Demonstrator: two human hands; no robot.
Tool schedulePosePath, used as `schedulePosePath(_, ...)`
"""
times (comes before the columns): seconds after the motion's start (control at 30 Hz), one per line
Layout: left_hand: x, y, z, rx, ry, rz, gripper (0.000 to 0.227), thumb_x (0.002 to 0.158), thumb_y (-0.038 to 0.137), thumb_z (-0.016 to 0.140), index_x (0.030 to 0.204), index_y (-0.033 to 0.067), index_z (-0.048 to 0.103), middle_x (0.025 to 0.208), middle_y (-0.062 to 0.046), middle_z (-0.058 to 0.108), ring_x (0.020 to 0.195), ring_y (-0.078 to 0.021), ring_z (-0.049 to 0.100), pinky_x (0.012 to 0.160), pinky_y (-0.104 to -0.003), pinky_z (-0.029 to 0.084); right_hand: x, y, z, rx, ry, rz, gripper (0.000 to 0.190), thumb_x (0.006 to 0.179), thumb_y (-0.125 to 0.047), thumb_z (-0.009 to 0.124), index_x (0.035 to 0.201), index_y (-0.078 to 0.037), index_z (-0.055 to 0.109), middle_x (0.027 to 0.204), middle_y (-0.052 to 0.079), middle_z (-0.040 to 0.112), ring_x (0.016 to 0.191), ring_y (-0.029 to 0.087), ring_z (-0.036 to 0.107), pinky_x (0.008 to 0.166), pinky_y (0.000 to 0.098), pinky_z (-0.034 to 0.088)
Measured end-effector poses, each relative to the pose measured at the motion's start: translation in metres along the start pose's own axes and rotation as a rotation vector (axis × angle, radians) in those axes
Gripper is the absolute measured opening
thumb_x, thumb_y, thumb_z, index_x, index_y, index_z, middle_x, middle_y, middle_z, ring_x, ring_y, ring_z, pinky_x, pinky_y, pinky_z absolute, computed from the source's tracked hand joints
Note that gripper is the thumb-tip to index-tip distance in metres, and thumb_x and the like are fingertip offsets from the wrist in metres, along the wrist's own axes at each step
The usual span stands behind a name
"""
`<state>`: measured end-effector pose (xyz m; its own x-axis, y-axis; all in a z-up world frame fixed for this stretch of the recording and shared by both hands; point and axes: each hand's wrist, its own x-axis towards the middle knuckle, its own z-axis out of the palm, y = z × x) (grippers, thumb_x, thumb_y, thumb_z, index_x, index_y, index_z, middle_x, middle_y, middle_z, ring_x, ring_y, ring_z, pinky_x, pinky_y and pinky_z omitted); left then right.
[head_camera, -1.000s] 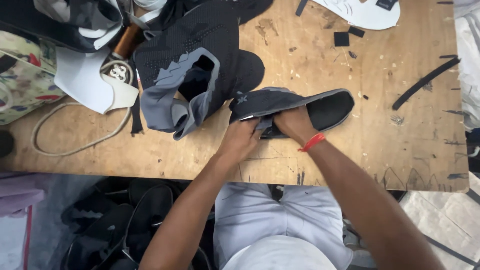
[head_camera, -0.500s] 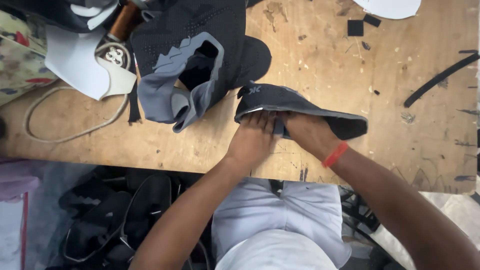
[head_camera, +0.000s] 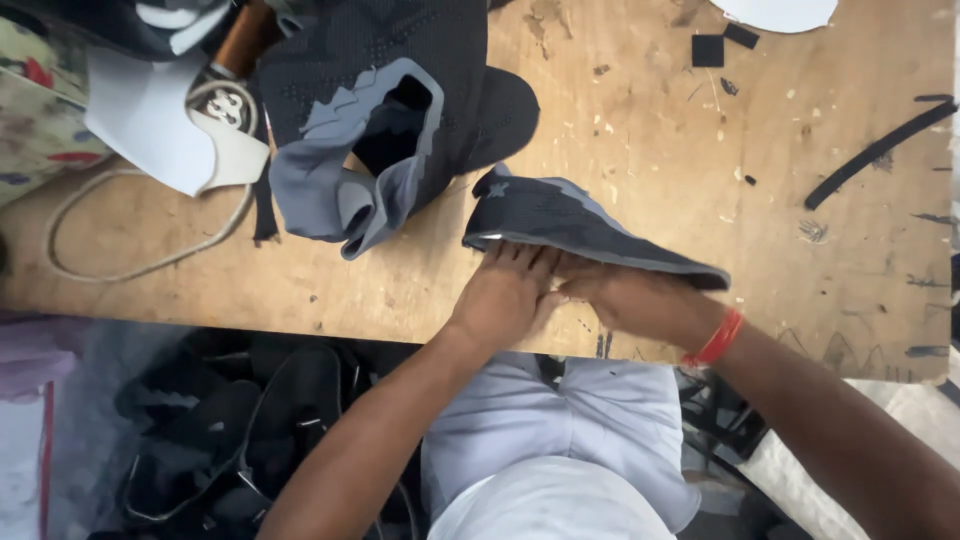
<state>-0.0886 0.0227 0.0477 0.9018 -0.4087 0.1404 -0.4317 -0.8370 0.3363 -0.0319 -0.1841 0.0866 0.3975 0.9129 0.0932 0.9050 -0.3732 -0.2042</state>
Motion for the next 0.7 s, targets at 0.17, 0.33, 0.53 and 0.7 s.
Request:
schedulePosePath(0.17, -0.008, -0.002, -0.002, -0.059, -0.007, 0.107, 0.074, 0.096, 0.045, 0.058, 0.145, -0.0089, 0.048, 0.152, -0.029, 0.048, 0.141, -0.0427, 0.042, 0.12, -0.05, 0.029, 0.013, 0.052, 0.045, -0.002, 0.122, 0.353, 0.035, 0.096, -0.015, 0.063, 0.129, -0.002, 0.066, 0.132, 0.023, 0.064, 0.127, 0.039, 0.057, 0.11, 0.047, 0.045)
schedulePosePath(0.33, -0.028, -0.003, 0.004, -0.141, 0.017, 0.184, 0.077, 0.094, 0.047, 0.059, 0.144, -0.0109, 0.049, 0.151, -0.031, 0.048, 0.14, -0.0435, 0.044, 0.12, -0.05, 0.029, 0.019, 0.042, 0.091, -0.091, 0.398, 0.239, 0.045, 0.089, -0.013, 0.06, 0.132, 0.001, 0.063, 0.133, 0.026, 0.064, 0.13, 0.045, 0.055, 0.114, 0.0521, 0.041)
schedulePosePath(0.53, -0.006, 0.025, -0.077, -0.206, -0.378, 0.062, 0.051, 0.098, 0.043, 0.056, 0.126, 0.0008, 0.064, 0.138, -0.021, 0.06, 0.138, -0.0367, 0.051, 0.121, -0.048, 0.034, 0.034, -0.009, 0.081, 0.25, 0.196, 0.386, 0.038, 0.091, -0.013, 0.06, 0.128, -0.017, 0.069, 0.136, 0.014, 0.066, 0.132, 0.037, 0.058, 0.116, 0.0471, 0.042)
schedulePosePath(0.7, -0.011, 0.042, -0.106, 0.133, 0.31, 0.388, 0.043, 0.095, 0.019, 0.061, 0.135, 0.0043, 0.06, 0.141, -0.014, 0.064, 0.138, -0.0295, 0.061, 0.122, -0.041, 0.047, 0.025, -0.012, 0.087, 0.247, 0.26, 0.111, 0.044, 0.092, -0.015, 0.058, 0.134, 0.0, 0.063, 0.134, 0.024, 0.064, 0.122, 0.042, 0.056, 0.107, 0.0537, 0.037)
